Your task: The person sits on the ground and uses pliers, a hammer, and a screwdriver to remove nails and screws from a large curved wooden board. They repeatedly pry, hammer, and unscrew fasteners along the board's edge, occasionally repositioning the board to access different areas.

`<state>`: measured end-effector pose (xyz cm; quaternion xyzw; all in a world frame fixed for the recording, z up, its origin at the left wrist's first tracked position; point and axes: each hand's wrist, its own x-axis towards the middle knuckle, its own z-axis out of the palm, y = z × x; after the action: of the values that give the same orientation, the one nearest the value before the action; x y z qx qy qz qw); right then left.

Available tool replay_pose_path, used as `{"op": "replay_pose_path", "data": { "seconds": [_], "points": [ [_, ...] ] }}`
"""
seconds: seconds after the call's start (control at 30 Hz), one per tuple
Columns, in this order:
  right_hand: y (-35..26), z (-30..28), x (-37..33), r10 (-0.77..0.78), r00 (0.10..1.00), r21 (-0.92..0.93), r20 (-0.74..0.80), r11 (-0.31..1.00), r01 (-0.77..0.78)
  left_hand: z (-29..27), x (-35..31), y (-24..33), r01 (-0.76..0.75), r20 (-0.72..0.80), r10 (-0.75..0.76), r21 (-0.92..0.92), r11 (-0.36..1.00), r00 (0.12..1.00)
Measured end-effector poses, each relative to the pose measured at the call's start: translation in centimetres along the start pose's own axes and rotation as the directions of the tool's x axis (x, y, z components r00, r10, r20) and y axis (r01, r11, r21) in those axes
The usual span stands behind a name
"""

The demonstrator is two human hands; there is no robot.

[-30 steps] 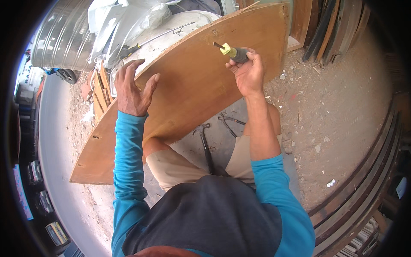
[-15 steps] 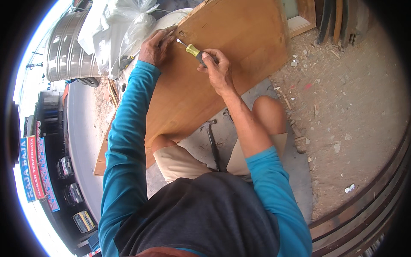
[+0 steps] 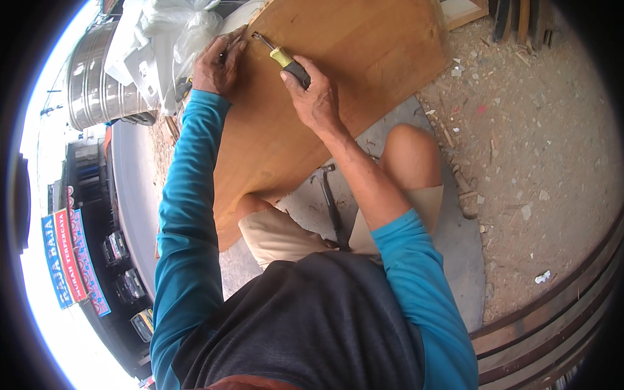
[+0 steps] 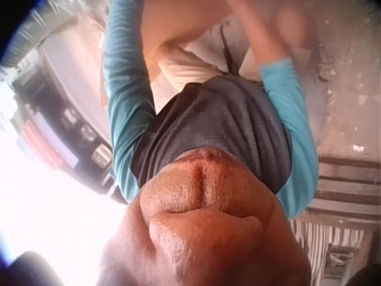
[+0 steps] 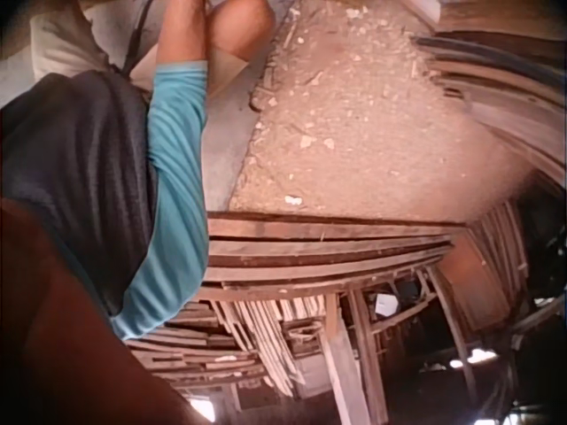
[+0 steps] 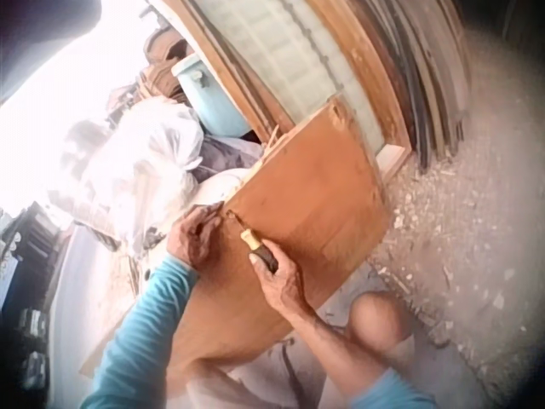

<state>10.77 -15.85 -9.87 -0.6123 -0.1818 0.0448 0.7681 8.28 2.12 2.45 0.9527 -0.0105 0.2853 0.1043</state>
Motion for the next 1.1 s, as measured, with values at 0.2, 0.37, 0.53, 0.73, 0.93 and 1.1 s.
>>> {"op": "replay_pose_path", "data": {
  "seconds": [0.2, 0.37, 0.53, 0.73, 0.93, 1.1],
  "points": [
    [-1.4, -0.8, 0.8, -0.169, 0.982, -0.263, 0.081, 0.947, 0.184, -0.3, -0.1, 0.8, 0.081, 0.009, -0.081, -0.017, 0.997, 0.997],
    [-0.9, -0.2, 1.4, -0.110, 0.987, 0.020, 0.116, 0.994, 0.108, -0.4, 0.0, 0.6, 0.062, 0.016, -0.062, 0.005, 0.998, 0.998],
    [-0.9, -1.0, 1.9, 0.207, 0.922, 0.336, 0.328, 0.886, -0.318, -0.2, -0.1, -0.3, 0.006, 0.013, -0.006, 0.001, 1.000, 1.000],
    [0.3, -1.9, 3.9, -0.452, 0.881, -0.271, 0.142, 0.838, 0.474, -0.2, 0.1, -0.1, -0.005, 0.011, 0.005, 0.004, 1.000, 1.000],
    [0.0, -2.6, 4.8, 0.182, 0.869, 0.163, 0.459, 0.945, -0.284, -0.2, 0.0, 0.0, -0.003, 0.001, 0.003, -0.004, 1.000, 1.000],
    [0.0, -2.2, 4.5, 0.120, 0.911, 0.199, 0.395, 0.957, -0.212, -0.4, 0.4, 1.1, 0.021, 0.017, -0.021, -0.011, 1.000, 1.000]
  ]
}}
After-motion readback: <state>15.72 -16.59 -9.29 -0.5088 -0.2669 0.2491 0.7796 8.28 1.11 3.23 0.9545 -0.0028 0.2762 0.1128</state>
